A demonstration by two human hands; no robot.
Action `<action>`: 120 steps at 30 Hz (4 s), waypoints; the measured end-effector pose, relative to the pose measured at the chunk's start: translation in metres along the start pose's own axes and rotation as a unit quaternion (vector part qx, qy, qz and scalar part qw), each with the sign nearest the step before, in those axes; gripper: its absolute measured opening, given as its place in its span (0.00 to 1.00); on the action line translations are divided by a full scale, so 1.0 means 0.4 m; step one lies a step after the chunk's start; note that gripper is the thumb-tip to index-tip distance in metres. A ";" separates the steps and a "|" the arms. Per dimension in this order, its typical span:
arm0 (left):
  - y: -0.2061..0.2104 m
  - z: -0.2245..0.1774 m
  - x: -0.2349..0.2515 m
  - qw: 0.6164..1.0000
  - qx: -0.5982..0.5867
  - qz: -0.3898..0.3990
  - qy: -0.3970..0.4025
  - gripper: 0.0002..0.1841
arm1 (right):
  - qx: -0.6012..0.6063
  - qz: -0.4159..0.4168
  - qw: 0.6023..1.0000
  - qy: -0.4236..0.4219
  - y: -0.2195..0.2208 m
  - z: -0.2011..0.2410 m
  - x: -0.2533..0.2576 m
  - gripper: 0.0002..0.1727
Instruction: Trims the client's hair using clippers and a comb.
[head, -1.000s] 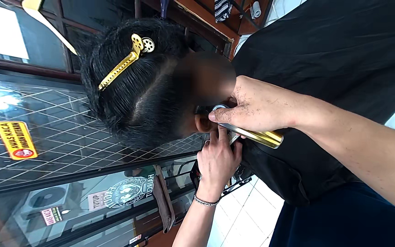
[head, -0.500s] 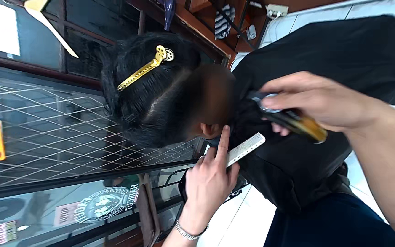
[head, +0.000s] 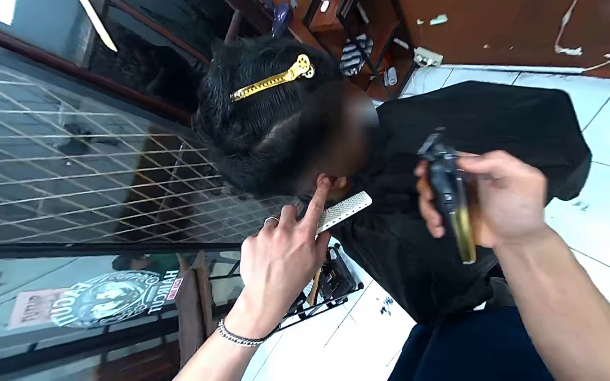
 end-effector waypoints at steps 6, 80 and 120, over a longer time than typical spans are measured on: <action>0.033 -0.016 -0.033 0.997 -0.012 0.037 -0.064 0.37 | -0.215 0.156 0.960 0.087 0.166 -0.070 0.059 0.14; 0.085 -0.036 -0.075 0.990 -0.037 0.051 -0.129 0.41 | -0.602 0.076 0.779 -0.156 0.162 0.017 0.155 0.18; 0.098 -0.038 -0.078 0.990 -0.040 0.044 -0.132 0.40 | -0.585 0.059 0.794 -0.154 0.148 0.015 0.152 0.20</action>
Point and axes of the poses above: each hand's wrist, its own x-axis towards the middle knuckle, its own y-axis out of the palm, z = x × y, the point moved 9 cm from there along x, towards the middle knuckle, and after that the axes turned 12 degrees about -z, right-handed, at the moved point
